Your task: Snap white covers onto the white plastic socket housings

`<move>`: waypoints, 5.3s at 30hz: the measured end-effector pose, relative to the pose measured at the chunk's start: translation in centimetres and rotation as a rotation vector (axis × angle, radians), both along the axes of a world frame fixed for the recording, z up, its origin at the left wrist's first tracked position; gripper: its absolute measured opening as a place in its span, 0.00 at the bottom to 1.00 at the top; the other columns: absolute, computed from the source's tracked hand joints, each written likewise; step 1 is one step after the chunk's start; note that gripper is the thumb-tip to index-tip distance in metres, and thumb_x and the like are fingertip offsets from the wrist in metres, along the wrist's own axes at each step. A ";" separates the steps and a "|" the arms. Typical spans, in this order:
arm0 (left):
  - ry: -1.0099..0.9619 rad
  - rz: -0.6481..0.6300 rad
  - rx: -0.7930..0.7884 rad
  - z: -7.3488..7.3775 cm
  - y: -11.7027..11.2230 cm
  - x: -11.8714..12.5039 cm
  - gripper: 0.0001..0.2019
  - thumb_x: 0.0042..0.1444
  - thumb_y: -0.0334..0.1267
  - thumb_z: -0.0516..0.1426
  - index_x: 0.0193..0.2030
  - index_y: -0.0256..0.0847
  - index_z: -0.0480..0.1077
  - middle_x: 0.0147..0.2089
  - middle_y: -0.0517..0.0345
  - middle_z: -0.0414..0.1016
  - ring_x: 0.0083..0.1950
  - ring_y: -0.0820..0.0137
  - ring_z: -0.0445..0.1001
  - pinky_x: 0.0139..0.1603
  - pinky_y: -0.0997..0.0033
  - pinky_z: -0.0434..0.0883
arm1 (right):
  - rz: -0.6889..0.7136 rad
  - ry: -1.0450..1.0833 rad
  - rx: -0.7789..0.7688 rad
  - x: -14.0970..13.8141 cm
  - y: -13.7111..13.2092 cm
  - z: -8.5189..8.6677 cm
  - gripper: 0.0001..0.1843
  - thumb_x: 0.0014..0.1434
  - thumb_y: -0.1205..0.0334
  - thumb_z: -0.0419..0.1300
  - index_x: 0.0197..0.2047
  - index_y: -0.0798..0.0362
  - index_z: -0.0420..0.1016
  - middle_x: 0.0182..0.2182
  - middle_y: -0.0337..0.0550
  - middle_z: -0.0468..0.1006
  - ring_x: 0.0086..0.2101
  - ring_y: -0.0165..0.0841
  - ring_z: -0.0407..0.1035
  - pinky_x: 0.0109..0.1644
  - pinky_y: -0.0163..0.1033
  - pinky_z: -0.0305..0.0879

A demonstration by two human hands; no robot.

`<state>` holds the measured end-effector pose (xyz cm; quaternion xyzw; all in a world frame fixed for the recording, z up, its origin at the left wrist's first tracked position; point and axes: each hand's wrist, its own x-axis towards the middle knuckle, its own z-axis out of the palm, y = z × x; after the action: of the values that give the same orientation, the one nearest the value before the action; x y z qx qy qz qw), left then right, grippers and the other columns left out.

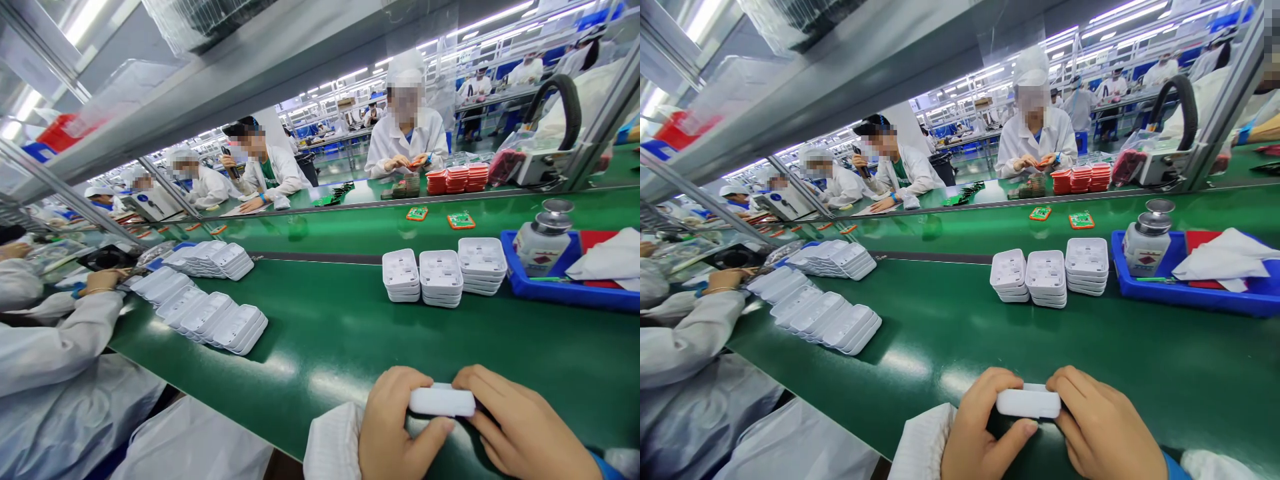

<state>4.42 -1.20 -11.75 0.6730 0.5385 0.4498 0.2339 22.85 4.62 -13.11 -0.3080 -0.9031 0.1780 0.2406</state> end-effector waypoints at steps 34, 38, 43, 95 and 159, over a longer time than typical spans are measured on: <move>0.356 0.060 0.070 -1.2 0.2 -0.6 0.20 0.59 0.30 0.51 0.58 0.50 0.58 0.58 0.48 0.58 0.57 0.63 0.66 0.51 0.62 0.71 | -0.068 -0.021 -0.051 -0.5 -0.2 1.2 0.12 0.58 0.74 0.45 0.40 0.55 0.66 0.33 0.45 0.69 0.33 0.37 0.66 0.35 0.39 0.61; 0.358 0.045 0.038 -1.0 0.3 -0.5 0.20 0.59 0.31 0.52 0.57 0.49 0.58 0.56 0.49 0.60 0.56 0.63 0.66 0.51 0.61 0.71 | -0.069 -0.017 -0.018 -0.6 -0.2 1.1 0.13 0.57 0.75 0.44 0.40 0.55 0.66 0.32 0.45 0.69 0.32 0.37 0.66 0.34 0.39 0.61; 0.304 0.051 0.006 -1.1 0.3 -0.5 0.20 0.60 0.32 0.51 0.58 0.49 0.56 0.56 0.48 0.61 0.55 0.63 0.66 0.51 0.61 0.70 | -0.064 -0.010 -0.015 -0.6 -0.2 1.2 0.13 0.56 0.75 0.45 0.39 0.55 0.66 0.32 0.45 0.69 0.32 0.37 0.66 0.34 0.39 0.61; 0.354 0.078 0.447 3.0 13.7 -3.6 0.04 0.57 0.34 0.54 0.33 0.42 0.69 0.37 0.55 0.74 0.48 0.63 0.70 0.59 0.53 0.57 | -0.068 0.136 -0.219 -1.9 3.8 -0.7 0.05 0.55 0.72 0.57 0.37 0.56 0.71 0.30 0.40 0.68 0.26 0.31 0.62 0.32 0.35 0.57; -0.894 -0.128 -0.675 1.3 8.5 -0.2 0.20 0.60 0.50 0.49 0.51 0.38 0.65 0.50 0.46 0.71 0.52 0.60 0.69 0.50 0.60 0.68 | -0.214 0.391 -0.212 -1.9 3.5 0.3 0.10 0.54 0.71 0.50 0.39 0.53 0.68 0.39 0.47 0.66 0.35 0.38 0.67 0.37 0.40 0.65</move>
<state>4.22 7.31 -10.48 0.3362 0.4590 0.4789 0.6685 20.90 8.14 -12.77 -0.3851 -0.7780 0.3013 0.3944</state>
